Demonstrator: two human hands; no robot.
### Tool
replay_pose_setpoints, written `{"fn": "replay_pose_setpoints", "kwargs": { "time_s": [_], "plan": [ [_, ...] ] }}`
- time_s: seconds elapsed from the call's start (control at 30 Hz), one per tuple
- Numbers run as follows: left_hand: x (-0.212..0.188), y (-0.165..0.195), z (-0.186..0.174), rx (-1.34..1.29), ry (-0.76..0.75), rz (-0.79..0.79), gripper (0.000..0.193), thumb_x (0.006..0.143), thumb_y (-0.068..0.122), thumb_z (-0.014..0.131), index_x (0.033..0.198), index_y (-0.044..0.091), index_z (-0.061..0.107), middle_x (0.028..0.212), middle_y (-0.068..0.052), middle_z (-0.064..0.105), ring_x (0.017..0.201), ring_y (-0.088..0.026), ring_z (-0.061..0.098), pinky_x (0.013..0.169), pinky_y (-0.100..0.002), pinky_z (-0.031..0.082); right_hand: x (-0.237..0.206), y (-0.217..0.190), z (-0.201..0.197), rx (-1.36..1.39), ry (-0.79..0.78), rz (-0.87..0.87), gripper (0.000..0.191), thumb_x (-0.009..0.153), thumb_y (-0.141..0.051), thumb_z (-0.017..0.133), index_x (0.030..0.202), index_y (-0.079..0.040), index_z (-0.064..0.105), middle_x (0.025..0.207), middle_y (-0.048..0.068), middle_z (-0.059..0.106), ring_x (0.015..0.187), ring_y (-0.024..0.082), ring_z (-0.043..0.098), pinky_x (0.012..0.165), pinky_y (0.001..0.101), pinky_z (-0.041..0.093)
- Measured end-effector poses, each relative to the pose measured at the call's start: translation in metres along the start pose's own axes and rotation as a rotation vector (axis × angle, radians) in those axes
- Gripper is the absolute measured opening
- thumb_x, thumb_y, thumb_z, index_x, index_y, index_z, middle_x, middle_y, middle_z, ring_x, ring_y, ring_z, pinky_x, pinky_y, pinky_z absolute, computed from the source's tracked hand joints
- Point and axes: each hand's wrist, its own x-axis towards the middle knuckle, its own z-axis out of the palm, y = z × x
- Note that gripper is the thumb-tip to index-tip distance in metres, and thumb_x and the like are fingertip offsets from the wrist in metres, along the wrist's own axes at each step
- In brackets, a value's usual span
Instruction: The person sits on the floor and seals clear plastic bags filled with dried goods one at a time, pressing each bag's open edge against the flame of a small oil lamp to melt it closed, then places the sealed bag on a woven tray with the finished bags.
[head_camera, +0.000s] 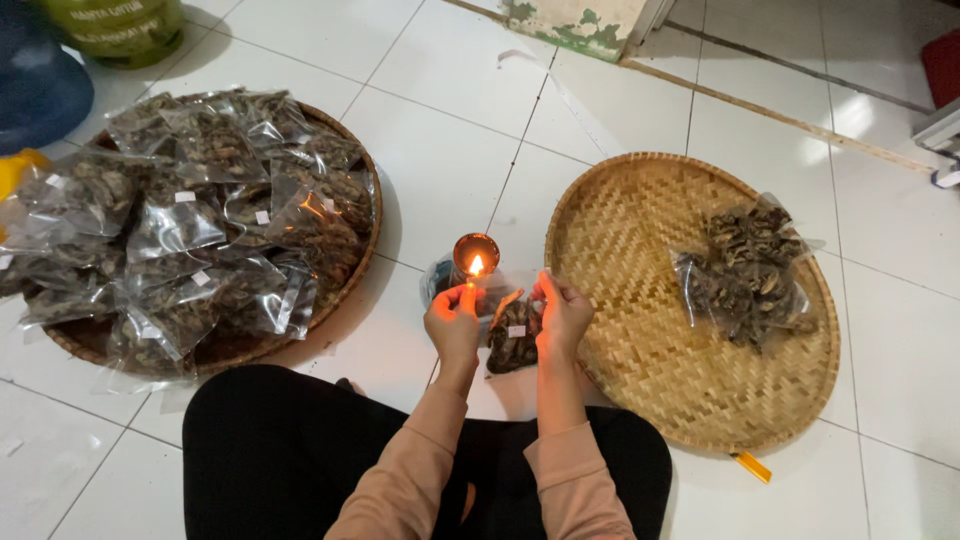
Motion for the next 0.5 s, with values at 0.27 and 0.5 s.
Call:
{"fn": "replay_pose_setpoints", "kwargs": {
  "time_s": [0.27, 0.5],
  "plan": [
    [-0.001, 0.0, 0.003, 0.0, -0.005, -0.063, 0.015, 0.092, 0.009, 0.07, 0.096, -0.005, 0.074, 0.086, -0.009, 0.077, 0.076, -0.014, 0.07, 0.072, -0.028, 0.056, -0.004, -0.009, -0.001, 0.021, 0.036, 0.041, 0.016, 0.088, -0.013, 0.081, 0.083, 0.0, 0.073, 0.069, 0.003, 0.067, 0.054, 0.007, 0.051, 0.049, 0.0226, 0.039],
    [0.0, -0.003, 0.008, -0.121, -0.047, -0.161, 0.015, 0.094, 0.009, 0.065, 0.099, -0.003, 0.072, 0.089, -0.009, 0.076, 0.075, -0.014, 0.07, 0.066, -0.031, 0.057, -0.01, -0.024, -0.001, -0.005, 0.108, 0.127, 0.018, 0.087, -0.016, 0.079, 0.082, -0.001, 0.07, 0.068, 0.003, 0.065, 0.051, 0.008, 0.051, 0.041, 0.0252, 0.033]
  ]
}}
